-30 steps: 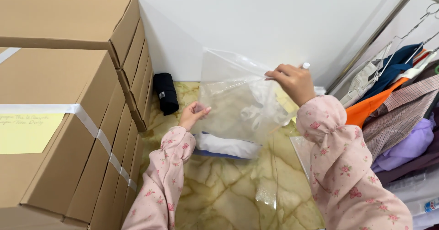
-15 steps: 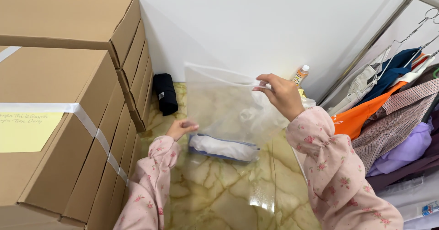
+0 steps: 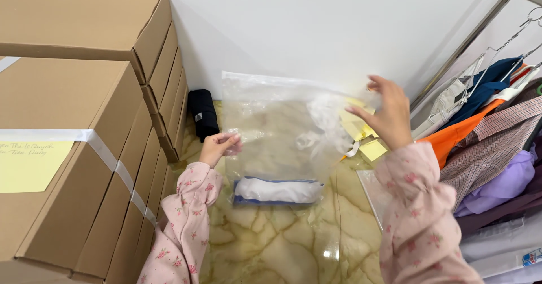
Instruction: The person places a folded blue and white garment into a clear plastic bag, seals it, and puts it into a cardboard box. They close the box and tie a white ribbon around it, finishing with a bow on top.
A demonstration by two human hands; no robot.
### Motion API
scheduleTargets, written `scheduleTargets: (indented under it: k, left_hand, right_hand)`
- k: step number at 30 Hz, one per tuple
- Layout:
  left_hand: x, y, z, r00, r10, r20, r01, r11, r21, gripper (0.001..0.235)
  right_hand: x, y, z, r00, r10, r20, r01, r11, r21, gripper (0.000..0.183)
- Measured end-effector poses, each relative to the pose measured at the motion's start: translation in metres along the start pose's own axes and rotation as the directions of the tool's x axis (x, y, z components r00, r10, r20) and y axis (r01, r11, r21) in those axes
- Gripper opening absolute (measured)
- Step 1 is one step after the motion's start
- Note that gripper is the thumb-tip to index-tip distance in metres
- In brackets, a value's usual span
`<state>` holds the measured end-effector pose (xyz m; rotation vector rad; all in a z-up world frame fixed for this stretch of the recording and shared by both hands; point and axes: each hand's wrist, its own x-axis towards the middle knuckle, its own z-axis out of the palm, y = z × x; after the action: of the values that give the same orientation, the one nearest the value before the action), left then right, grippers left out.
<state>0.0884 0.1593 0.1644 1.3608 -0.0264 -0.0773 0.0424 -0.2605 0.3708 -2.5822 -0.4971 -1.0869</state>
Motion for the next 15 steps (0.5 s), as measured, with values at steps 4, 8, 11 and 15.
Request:
scheduleTargets:
  k: [4,8,11,15]
  left_hand:
    - [-0.006,-0.005,-0.006,0.997,-0.046,-0.057,0.044,0.998,-0.044,0.036]
    - [-0.006,-0.006,0.0,0.995,-0.073,-0.072,0.068,0.995,-0.069,0.041]
    - [-0.004,-0.005,0.002,0.991,-0.057,-0.122,0.052,0.998,-0.046,0.042]
    - [0.015,-0.031,-0.018,0.965,-0.027,-0.263,0.025,1.0,-0.01,0.034]
  right_hand:
    - [-0.073,0.032,0.049,0.842,0.437,0.316,-0.538,0.715,0.447,0.111]
    - [-0.131,0.024,0.104,0.603,0.434,0.669,-0.797,0.373,0.475,0.068]
    - [-0.15,0.045,0.144,0.606,0.429,0.669,-0.794,0.367,0.484,0.039]
    - [-0.168,0.068,0.173,0.587,0.547,0.596,-0.785,0.208,0.583,0.019]
